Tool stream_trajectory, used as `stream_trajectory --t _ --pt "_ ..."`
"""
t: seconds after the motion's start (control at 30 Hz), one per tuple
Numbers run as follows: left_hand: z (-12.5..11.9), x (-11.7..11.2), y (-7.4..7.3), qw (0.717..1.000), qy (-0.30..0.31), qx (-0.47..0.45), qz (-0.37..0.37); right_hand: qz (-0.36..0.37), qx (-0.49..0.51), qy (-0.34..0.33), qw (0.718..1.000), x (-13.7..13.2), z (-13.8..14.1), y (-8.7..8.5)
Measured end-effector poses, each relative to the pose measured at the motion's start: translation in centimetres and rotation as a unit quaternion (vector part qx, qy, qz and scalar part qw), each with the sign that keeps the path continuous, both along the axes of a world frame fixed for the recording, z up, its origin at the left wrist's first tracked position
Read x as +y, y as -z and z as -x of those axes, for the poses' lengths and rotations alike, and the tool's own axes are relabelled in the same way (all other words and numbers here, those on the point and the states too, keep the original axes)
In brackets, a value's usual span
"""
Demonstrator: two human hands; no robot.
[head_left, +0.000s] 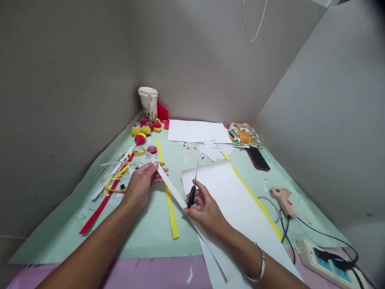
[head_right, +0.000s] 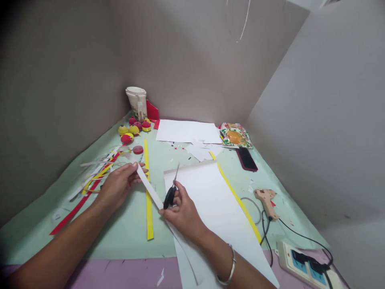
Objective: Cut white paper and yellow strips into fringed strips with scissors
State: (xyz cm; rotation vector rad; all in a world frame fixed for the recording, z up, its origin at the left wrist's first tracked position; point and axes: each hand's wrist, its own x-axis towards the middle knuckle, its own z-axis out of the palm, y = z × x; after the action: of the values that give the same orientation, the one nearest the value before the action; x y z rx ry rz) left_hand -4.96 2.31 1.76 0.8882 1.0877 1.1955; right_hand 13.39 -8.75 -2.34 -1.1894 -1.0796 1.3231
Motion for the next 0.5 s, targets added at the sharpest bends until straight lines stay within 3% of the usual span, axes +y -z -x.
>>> stream_trajectory --t 0.1,0.3,0.37,0.5 --pt "-0.2 -0.3 -0.1 0.999 0.038 -0.016 -0.007 0.000 0.020 0.018 1.000 0.0 0.0 -0.3" --pt "-1.5 -2.2 -0.3 0.977 0.209 0.037 0.025 -0.007 0.052 0.047 0.998 0.3 -0.1 -0.6" --pt "-1.8 -2.5 -0.2 0.975 0.210 0.062 0.043 -0.010 0.053 0.044 0.998 0.4 -0.1 -0.5" --pt "-1.5 -2.0 -0.3 0.985 0.153 0.063 0.048 -0.006 0.039 0.032 0.999 0.2 -0.2 -0.4"
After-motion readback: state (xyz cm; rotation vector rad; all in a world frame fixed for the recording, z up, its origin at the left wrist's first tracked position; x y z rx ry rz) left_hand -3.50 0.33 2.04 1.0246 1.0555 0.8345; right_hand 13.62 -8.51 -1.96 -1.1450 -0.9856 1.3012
